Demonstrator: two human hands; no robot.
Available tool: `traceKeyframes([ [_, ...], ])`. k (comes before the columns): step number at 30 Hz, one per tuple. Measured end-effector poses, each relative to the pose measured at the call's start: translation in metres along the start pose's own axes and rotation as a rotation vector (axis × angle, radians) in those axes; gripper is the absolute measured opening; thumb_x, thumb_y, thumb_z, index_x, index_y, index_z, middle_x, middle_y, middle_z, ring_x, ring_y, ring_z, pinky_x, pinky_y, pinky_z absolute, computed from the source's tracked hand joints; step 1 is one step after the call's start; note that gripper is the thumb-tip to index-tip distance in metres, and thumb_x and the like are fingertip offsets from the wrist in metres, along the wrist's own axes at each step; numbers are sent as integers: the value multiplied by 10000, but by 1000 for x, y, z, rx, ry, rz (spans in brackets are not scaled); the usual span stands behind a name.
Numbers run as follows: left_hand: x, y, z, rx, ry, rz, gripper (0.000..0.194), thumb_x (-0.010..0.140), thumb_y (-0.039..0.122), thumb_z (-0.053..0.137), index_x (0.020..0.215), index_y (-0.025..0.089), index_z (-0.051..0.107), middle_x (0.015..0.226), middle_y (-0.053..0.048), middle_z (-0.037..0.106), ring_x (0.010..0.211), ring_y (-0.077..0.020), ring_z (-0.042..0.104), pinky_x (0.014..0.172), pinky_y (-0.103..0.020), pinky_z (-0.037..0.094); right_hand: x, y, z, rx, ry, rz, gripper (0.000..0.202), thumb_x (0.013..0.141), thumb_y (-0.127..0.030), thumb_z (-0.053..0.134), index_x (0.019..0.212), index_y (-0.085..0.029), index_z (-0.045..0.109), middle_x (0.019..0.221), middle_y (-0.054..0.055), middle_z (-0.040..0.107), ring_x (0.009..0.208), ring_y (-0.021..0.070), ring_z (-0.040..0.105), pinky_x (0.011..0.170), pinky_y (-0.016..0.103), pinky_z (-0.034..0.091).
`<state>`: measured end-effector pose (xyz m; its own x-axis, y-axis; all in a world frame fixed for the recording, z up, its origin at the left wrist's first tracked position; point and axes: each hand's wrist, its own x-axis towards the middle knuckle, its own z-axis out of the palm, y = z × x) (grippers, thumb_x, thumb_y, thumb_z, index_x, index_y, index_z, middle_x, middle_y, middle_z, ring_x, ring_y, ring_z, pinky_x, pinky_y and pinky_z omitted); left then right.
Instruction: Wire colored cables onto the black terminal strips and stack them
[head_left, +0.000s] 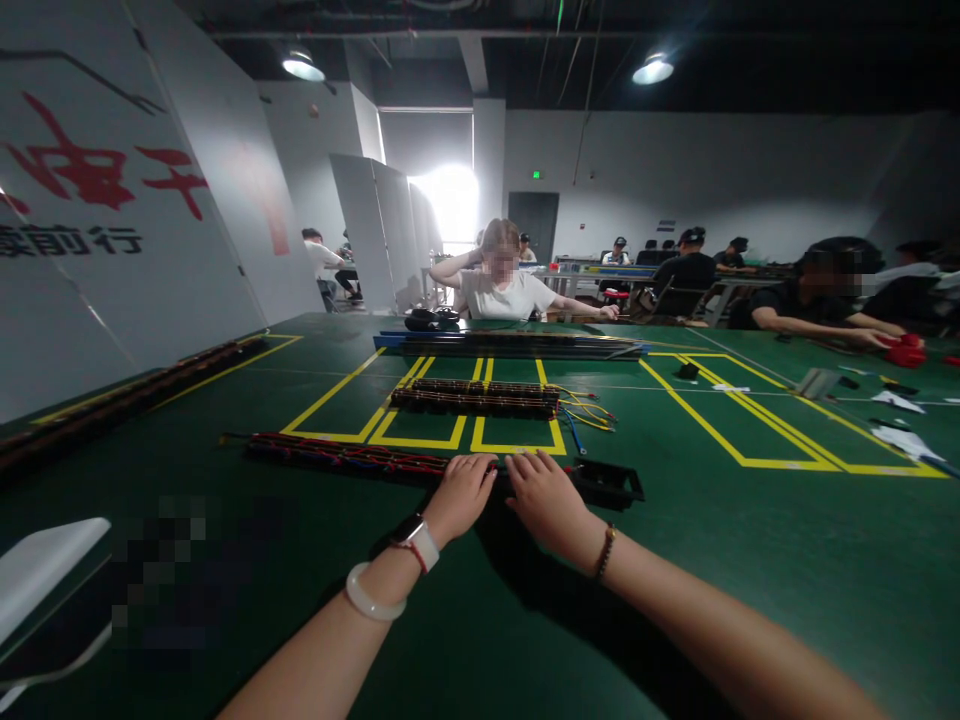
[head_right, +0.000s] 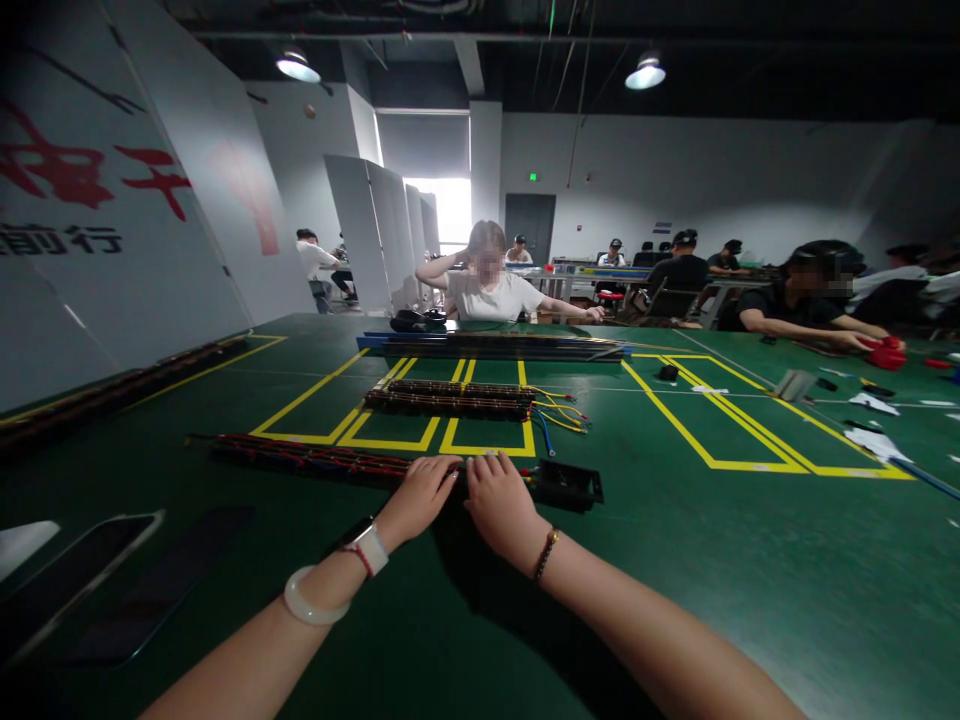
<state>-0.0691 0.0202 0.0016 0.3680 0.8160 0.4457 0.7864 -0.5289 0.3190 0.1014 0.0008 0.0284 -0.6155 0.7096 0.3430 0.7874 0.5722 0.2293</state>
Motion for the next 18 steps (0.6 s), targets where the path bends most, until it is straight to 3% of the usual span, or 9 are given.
traceKeyframes([
  [5,2,-1,-2,-65,75,-23,249,935,240,335,1097,207,522,1112,-61,612,1068,-196,546,961,-404,406,22,10,4,113,-171,76,373,856,-461,541,1042,-140,579,978,127,656,909,256,613,806,375,450],
  [12,2,1,-6,-77,177,0,214,919,220,371,1069,213,523,1143,-63,581,1129,-200,501,1000,-417,378,40,15,13,191,-263,164,515,834,-628,455,1026,-161,558,981,136,651,887,249,634,717,308,462],
  [18,0,4,-10,-71,211,5,214,921,227,380,1081,229,523,1195,-60,541,1188,-197,450,1036,-421,336,55,60,16,147,-294,248,542,813,-673,441,1001,-176,544,992,131,651,905,255,634,707,304,463],
])
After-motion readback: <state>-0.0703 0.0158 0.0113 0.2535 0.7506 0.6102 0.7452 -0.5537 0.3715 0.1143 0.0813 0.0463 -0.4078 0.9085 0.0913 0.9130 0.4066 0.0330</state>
